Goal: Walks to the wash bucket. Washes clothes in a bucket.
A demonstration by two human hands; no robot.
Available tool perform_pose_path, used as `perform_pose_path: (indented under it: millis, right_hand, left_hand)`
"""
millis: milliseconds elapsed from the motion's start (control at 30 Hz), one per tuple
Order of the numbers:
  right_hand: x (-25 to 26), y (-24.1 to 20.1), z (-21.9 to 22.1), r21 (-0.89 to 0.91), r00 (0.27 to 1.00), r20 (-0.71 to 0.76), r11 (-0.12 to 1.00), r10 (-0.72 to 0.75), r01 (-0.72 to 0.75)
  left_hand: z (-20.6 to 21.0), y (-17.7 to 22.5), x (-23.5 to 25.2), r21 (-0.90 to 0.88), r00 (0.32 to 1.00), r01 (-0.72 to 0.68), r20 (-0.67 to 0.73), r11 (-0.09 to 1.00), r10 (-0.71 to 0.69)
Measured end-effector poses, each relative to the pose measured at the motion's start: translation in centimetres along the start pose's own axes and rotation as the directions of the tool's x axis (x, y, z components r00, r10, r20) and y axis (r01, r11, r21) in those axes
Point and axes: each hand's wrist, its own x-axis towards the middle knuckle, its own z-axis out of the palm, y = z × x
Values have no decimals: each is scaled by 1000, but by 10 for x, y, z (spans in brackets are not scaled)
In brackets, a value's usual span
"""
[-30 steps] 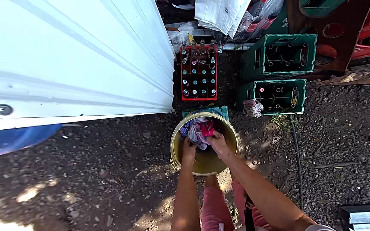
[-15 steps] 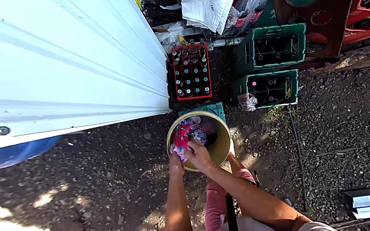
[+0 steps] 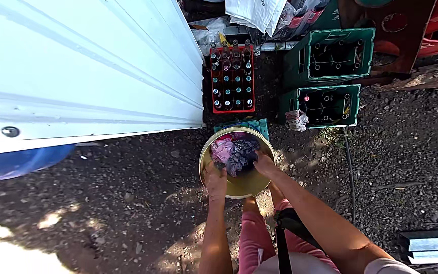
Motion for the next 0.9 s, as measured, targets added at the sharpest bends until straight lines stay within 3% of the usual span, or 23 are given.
perform_pose_path:
  millis: [33, 100, 167, 233, 333, 467, 533, 600, 633, 733, 833, 900]
  right_hand:
    - [9, 1, 6, 68, 999, -10, 997, 48, -47]
    - [32, 8, 24, 367, 984, -86, 923, 158, -116]
    - [52, 9, 39, 569, 954, -112, 805, 280, -169]
    - [77, 12, 58, 632, 918, -141, 747, 372, -206]
    - [116, 17, 80, 535, 873, -188, 792, 450, -294]
    - [139, 25, 85, 372, 939, -182, 905, 291, -209]
    - [146, 34, 93, 561, 949, -142, 813, 281, -156]
    - [151, 35, 98, 753, 941, -99, 643, 323, -142]
    - [148, 35, 95, 772, 936, -71, 613, 343, -166]
    - [129, 33, 77, 418, 949, -10, 864, 314, -281]
    - [122, 41, 89, 710, 926, -62, 669, 372, -222]
    - [115, 38, 93, 831, 927, 32, 506, 373, -232]
  left_hand:
    - [10, -3, 5, 11, 992, 96, 85, 995, -97]
    - [42, -19, 22, -195, 948, 296, 181, 935, -263]
    - [72, -30, 44, -422, 908, 418, 169, 804, -384]
    - [96, -39, 66, -513, 886, 443, 125, 735, -447]
    - [119, -48, 93, -529, 902, 404, 98, 746, -420]
    - [130, -59, 112, -563, 912, 385, 112, 731, -394]
    - [136, -63, 115, -652, 904, 385, 124, 653, -409]
    - [137, -64, 119, -732, 907, 376, 165, 568, -388]
    - [140, -66, 120, -761, 910, 370, 181, 533, -373]
    - [141, -67, 119, -817, 910, 366, 213, 445, -356]
    - [130, -57, 110, -822, 911, 361, 210, 440, -355]
    - [116, -51, 103, -776, 901, 405, 249, 483, -355]
